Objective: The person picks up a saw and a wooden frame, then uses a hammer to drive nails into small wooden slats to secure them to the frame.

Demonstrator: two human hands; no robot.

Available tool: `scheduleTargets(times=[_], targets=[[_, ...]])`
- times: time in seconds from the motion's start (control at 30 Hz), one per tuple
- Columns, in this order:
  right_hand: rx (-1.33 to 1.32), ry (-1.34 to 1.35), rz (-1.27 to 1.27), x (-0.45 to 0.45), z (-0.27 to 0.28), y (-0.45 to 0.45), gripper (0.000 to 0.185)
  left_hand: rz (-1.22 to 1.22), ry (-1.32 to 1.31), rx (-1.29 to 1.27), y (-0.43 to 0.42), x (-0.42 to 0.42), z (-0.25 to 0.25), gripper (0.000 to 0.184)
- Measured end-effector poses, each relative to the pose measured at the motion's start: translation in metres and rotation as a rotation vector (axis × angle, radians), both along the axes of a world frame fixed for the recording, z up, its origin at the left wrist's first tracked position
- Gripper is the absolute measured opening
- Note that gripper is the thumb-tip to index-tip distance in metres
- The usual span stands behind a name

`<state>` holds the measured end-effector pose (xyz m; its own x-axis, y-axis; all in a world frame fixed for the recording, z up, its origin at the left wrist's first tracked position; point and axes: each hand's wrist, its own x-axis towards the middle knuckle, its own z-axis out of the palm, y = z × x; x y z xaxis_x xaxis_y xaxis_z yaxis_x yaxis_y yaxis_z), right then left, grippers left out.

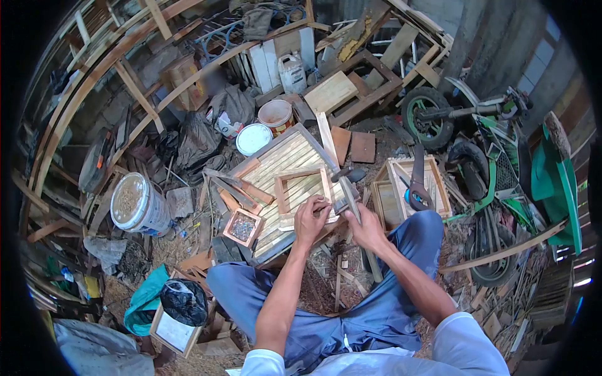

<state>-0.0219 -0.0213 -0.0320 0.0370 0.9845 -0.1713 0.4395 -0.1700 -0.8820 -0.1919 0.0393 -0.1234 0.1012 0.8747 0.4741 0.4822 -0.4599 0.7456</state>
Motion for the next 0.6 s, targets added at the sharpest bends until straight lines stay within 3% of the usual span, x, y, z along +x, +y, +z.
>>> scheduleTargets(times=[0.03,0.1,0.6], targets=[[-0.109,0.041,-0.001,-0.002,0.014,-0.009,0.028,-0.006,0.017,0.038,0.000,0.000,0.001,0.033],[0.092,-0.106,0.055,-0.001,-0.009,-0.023,0.025,-0.004,0.010,0.031,-0.001,0.000,0.002,0.031],[0.029,-0.270,0.088,-0.014,-0.003,-0.035,0.024,0.021,0.013,-0.060,-0.002,-0.003,0.004,0.026]])
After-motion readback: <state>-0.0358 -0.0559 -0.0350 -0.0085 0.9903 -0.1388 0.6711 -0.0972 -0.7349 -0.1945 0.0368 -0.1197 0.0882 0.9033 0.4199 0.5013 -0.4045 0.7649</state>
